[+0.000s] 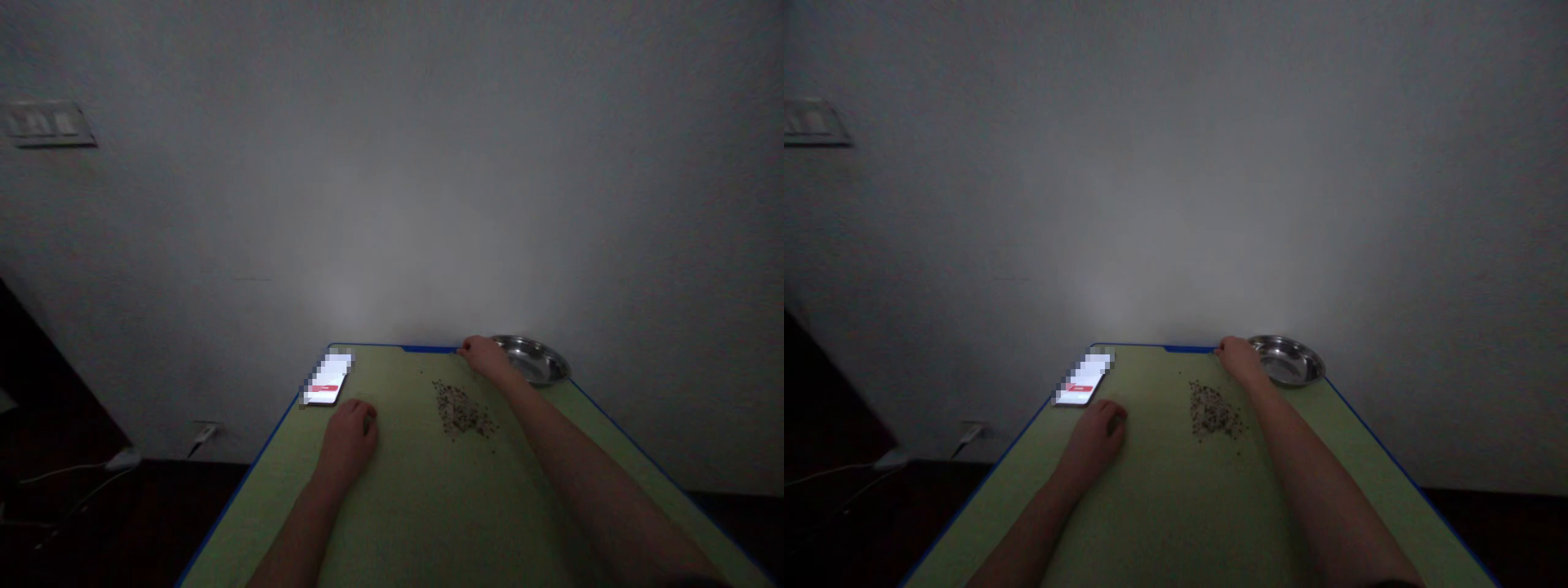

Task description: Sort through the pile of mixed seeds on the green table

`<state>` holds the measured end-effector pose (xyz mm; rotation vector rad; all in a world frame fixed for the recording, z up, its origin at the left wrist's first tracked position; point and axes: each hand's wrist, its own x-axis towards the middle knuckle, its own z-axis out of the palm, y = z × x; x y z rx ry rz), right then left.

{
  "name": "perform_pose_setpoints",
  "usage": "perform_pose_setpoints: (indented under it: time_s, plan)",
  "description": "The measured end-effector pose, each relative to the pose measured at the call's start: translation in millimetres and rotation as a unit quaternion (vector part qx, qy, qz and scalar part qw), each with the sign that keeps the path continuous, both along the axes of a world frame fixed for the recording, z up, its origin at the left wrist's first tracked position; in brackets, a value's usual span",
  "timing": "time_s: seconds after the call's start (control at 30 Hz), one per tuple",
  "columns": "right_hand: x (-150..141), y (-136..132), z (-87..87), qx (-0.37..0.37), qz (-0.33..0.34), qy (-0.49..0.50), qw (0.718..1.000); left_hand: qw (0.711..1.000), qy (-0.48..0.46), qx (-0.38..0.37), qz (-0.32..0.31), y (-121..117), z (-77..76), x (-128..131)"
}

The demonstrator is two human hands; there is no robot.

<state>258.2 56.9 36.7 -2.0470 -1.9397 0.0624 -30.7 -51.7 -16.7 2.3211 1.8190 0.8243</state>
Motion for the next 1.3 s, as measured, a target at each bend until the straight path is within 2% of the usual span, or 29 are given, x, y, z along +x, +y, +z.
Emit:
perform_pose_setpoints:
  time_s: [0.3, 0.43, 0.73, 1.07, 1.3]
  plan:
    - [7, 14, -28.9, -0.036, -0.025, -0.023, 0.999, 1.0, 0.003, -0.013, 0.005, 0, 0.8, 1]
    - [4, 17, -36.0, -0.039, -0.035, -0.014, 0.999, 1.0, 0.007, -0.013, 0.003, 0, -1.1, 0]
    - [-13, 30, -41.8, -0.021, -0.016, 0.005, 1.0, 1.0, 0.008, -0.016, 0.001, -2, 0.4, 0]
    - [-45, 38, -43.9, -0.008, 0.01, 0.025, 1.0, 1.0, 0.006, -0.023, 0.005, -3, 0.9, 0]
    - [-64, 38, -40.8, -0.015, 0.056, 0.03, 0.998, 1.0, 0.003, -0.026, 0.007, -4, 1.9, 1]
